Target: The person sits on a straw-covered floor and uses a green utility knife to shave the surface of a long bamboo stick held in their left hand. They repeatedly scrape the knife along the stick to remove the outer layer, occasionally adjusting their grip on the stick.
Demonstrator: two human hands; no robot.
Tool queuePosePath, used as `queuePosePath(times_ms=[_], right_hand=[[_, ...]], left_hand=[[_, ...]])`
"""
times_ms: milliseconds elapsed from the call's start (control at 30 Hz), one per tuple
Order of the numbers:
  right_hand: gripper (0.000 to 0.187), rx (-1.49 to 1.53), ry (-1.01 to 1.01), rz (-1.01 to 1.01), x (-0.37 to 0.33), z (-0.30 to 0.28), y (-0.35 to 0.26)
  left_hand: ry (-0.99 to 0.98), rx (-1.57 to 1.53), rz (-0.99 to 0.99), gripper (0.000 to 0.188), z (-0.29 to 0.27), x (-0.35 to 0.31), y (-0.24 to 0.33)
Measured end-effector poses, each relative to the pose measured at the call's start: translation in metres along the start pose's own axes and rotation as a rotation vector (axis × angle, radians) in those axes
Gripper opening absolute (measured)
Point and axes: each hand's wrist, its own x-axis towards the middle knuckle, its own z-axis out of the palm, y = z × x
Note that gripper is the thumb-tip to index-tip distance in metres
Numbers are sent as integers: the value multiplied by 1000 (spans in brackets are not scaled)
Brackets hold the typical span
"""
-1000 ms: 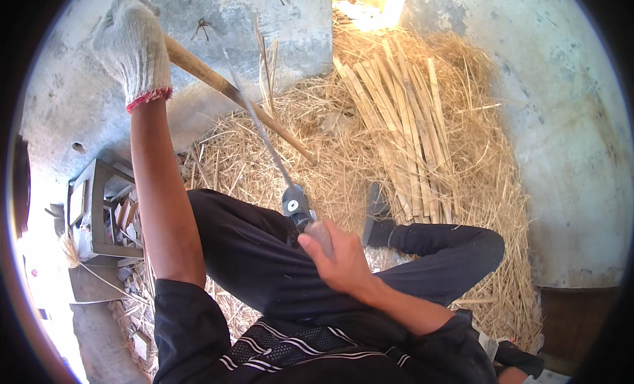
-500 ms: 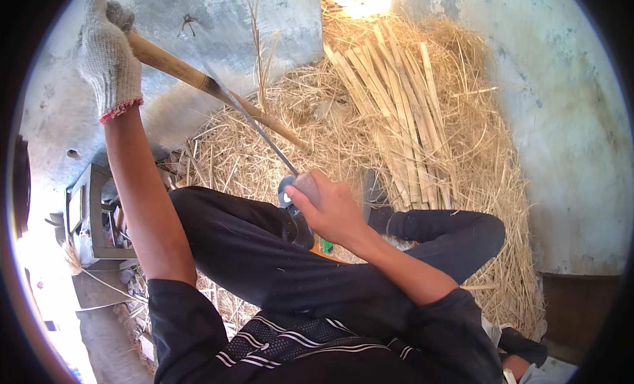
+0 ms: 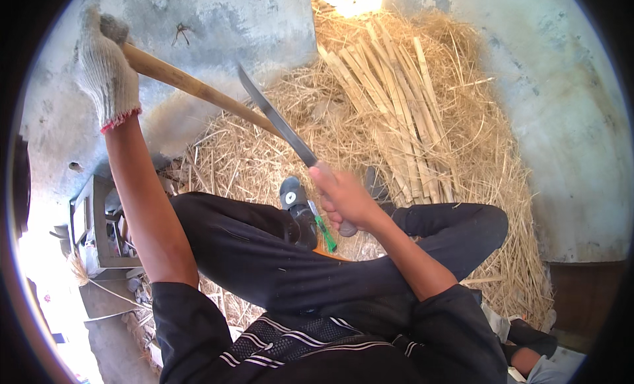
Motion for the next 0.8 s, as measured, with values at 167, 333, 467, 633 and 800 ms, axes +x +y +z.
queuePosePath(times_ms=[167,333,467,633,800], right_hand=[[38,-463,228,-582,-19,47,12],[40,-659,416,-308,13,30,52],[45,-700,385,-306,2,26,35],[45,-712,384,-500,6,28,39],[46,-831,477,-251,52,-32,82]], left_hand=[[18,572,187,35,7,-13,1],[48,364,19,32,15,-32,-1],[-38,646,319,31,1,-9,-33],[-181,1452,751,34,-22,12,-50],[-94,426,276,28,14,-3,-37]])
